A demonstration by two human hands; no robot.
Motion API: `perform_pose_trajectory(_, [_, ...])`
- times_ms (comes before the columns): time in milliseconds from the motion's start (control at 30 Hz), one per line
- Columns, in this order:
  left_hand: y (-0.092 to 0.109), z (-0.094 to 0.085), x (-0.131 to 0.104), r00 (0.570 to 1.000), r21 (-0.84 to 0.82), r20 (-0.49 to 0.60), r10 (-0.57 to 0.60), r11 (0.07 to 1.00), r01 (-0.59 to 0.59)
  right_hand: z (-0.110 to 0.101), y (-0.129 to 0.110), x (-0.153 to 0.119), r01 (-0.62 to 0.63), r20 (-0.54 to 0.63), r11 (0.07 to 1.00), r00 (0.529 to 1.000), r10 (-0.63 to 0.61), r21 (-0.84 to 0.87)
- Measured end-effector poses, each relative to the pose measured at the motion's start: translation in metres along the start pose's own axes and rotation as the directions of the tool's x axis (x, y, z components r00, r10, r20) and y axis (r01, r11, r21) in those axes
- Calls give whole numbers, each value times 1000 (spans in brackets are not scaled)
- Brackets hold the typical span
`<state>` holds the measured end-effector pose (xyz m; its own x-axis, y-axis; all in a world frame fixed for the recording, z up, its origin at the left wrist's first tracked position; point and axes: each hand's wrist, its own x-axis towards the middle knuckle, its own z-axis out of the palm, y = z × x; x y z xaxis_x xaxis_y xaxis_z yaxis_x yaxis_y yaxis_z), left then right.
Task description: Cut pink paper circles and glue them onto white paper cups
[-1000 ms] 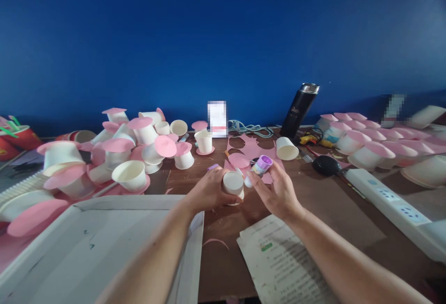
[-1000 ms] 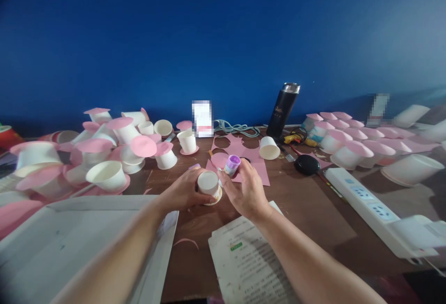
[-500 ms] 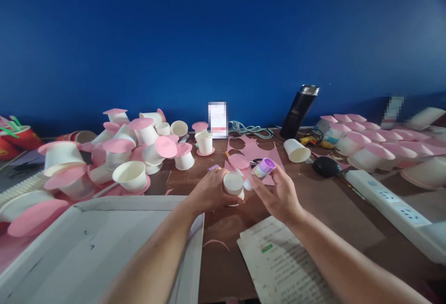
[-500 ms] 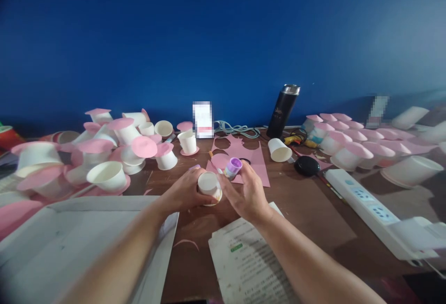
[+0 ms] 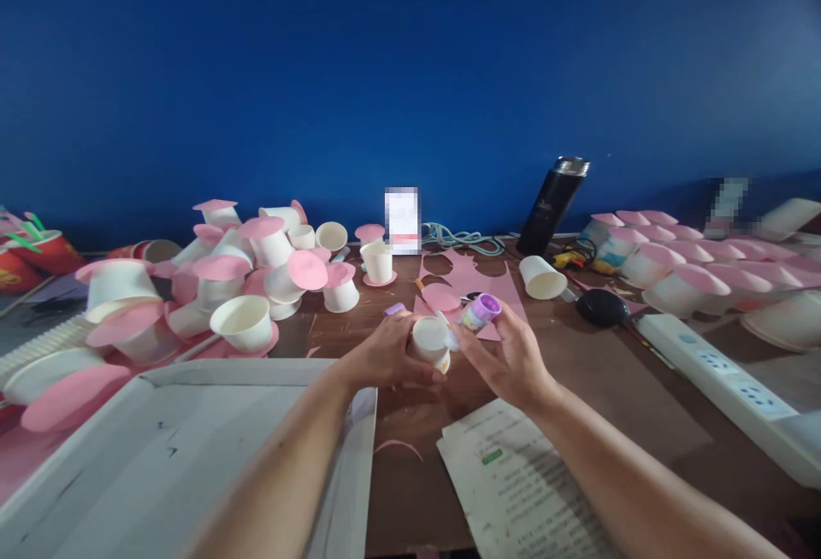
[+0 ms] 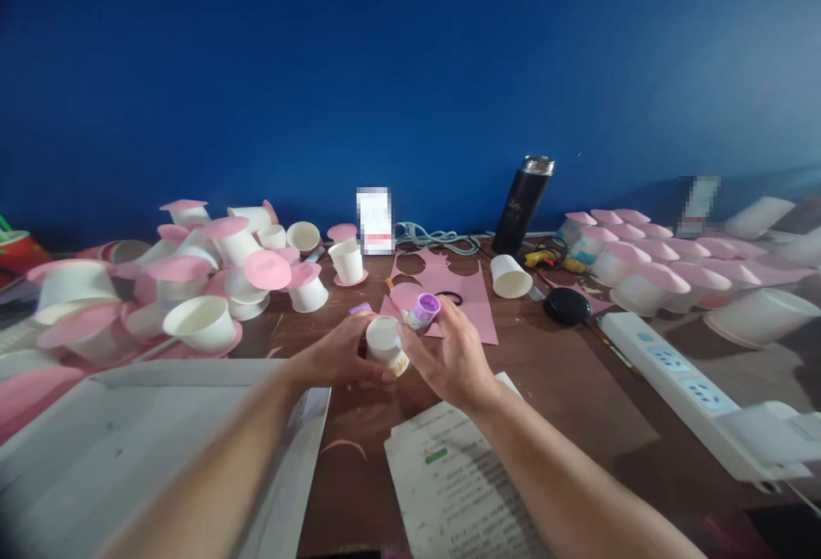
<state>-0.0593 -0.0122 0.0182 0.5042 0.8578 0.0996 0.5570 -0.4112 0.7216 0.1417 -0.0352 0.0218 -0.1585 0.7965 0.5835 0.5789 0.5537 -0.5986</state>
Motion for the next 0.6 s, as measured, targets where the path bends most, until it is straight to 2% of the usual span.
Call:
perform_pose_trajectory(100, [5, -5, -3, 996, -200, 92, -1, 980, 19, 0, 0, 0, -8, 9, 1000, 1000, 7, 27])
perform_pose_trajectory(200, [6, -6, -5, 982, -278, 162, -93, 951, 135, 0, 0, 0, -4, 2, 1000, 1000, 4, 30])
perform_pose_trajectory(300, [3, -3, -4, 989, -178, 74, -131, 974, 142, -1, 1, 0, -12, -28, 1000, 1000, 13, 7])
perform_pose_trajectory(400, [1, -1, -1, 994, -41, -51, -101, 994, 99, -2, 1, -1, -41, -64, 999, 997, 43, 26])
perform_pose_trajectory(500, [1, 2, 1, 996, 39, -81, -45, 998, 48, -2, -1, -2, -35, -58, 997, 998, 40, 74])
perform_pose_trajectory(600, [2, 4, 3, 996, 82, -91, -10, 997, 17, -1, -5, -3, 13, 1, 997, 1000, -13, 72])
